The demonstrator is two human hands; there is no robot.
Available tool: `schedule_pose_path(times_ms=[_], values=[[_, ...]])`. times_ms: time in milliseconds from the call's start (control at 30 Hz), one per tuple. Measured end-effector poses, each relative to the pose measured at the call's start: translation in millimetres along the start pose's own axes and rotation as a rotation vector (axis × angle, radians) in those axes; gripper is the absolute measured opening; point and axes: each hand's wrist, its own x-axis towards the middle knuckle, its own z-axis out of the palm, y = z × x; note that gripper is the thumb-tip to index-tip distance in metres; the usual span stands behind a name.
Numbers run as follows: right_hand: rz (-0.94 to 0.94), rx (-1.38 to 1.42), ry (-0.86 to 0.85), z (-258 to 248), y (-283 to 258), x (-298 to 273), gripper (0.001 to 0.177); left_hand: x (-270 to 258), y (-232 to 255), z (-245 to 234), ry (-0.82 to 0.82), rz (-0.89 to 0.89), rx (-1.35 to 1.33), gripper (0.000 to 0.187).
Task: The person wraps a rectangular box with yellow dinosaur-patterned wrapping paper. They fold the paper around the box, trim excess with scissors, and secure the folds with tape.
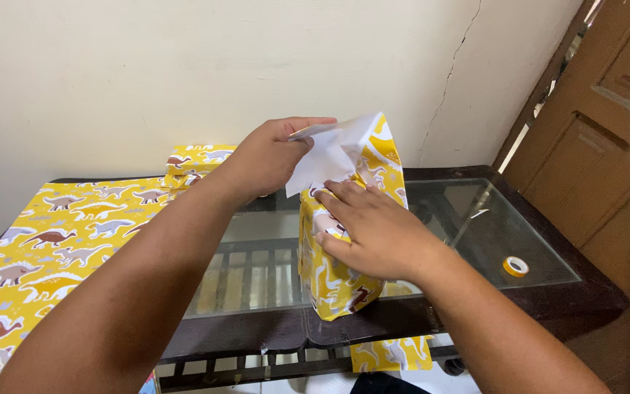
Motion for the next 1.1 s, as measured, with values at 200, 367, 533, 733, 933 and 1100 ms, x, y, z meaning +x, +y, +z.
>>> schedule_pose_path(times_ms=[200, 367, 533, 733, 933, 1100], values=[[-0.058, 0.008, -0.130, -26, 28, 10, 0.079, -10, -10, 16, 0.240, 0.097, 0.024, 0.044], [0.009, 0.256, -0.099, -26, 33, 8, 0.059, -29, -50, 29, 0.208, 0.216, -0.454, 0.056], [0.010, 0.114, 0.168, -16, 16, -3, 0.061, -35, -110, 81, 0.295, 0.502, -0.001, 0.056], [0.205, 0.102, 0.273, 3, -6, -12, 0.056, -52, -129, 141, 0.139, 0.486, -0.255, 0.064], [-0.045, 0.108, 0.341, 6, 40, -17, 0.038, -79, -114, 148, 0.330, 0.591, 0.236, 0.072], [0.037, 0.268, 0.259, 0, 71, -34, 0.038, -73, -98, 120, 0.568, 0.559, 0.248, 0.059]])
